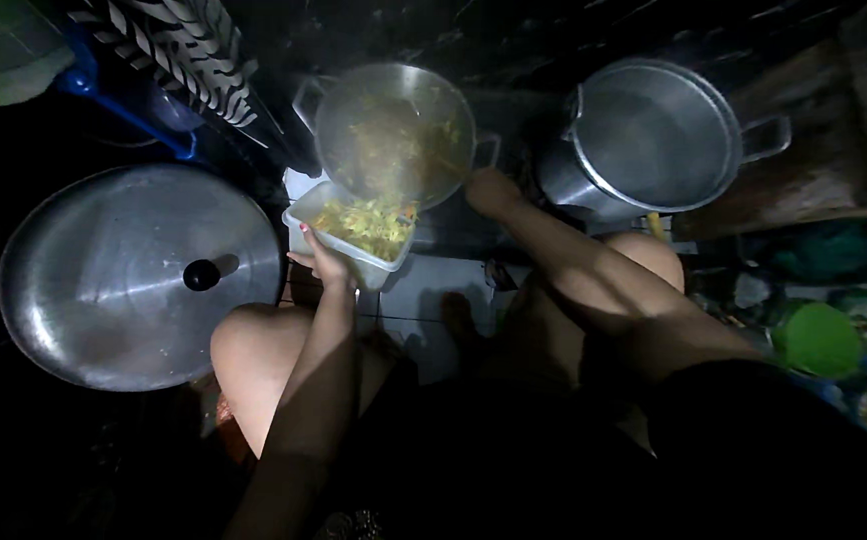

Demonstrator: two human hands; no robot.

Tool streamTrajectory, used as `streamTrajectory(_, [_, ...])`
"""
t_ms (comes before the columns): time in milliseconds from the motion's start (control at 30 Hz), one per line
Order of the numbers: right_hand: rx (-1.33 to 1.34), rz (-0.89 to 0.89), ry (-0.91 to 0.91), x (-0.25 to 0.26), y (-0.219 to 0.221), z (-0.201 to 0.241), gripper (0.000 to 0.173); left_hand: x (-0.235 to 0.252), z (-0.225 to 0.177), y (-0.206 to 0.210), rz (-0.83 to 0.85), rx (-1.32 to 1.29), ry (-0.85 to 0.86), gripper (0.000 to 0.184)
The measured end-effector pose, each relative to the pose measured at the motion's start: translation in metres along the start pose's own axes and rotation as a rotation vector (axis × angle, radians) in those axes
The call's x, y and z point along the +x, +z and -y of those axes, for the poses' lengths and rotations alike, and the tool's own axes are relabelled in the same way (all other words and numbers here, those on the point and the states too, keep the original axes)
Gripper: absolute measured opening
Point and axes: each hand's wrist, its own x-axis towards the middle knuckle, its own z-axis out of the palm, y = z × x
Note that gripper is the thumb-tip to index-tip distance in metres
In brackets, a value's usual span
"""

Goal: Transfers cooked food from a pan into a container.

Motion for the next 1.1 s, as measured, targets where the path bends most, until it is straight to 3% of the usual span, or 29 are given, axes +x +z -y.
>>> streamTrajectory(233, [-0.050, 0.116, -0.132, -0.026, 0.010, 0.003, 0.043, -0.003, 0.001, 0.001, -0.002, -0.017, 0.030, 0.097])
streamTrajectory(400, [-0.131, 0.109, -0.160, -0.049, 0.020, 0.002, 0.050, -0.036, -0.033, 0.001, -0.025, -0.051, -0.080, 0.090])
streamTrajectory(567, [-0.121, 0.150, -0.125, -0.064, 0.026, 0.000, 0.053, -0.004, -0.002, 0.005, -0.018, -0.009, 0.007, 0.097])
streamTrajectory(1100, [-0.095, 0.105, -0.110, -0.082, 0.041, -0.016, 0.049, -0.007, -0.004, 0.011, -0.090, -0.007, -0.032, 0.098])
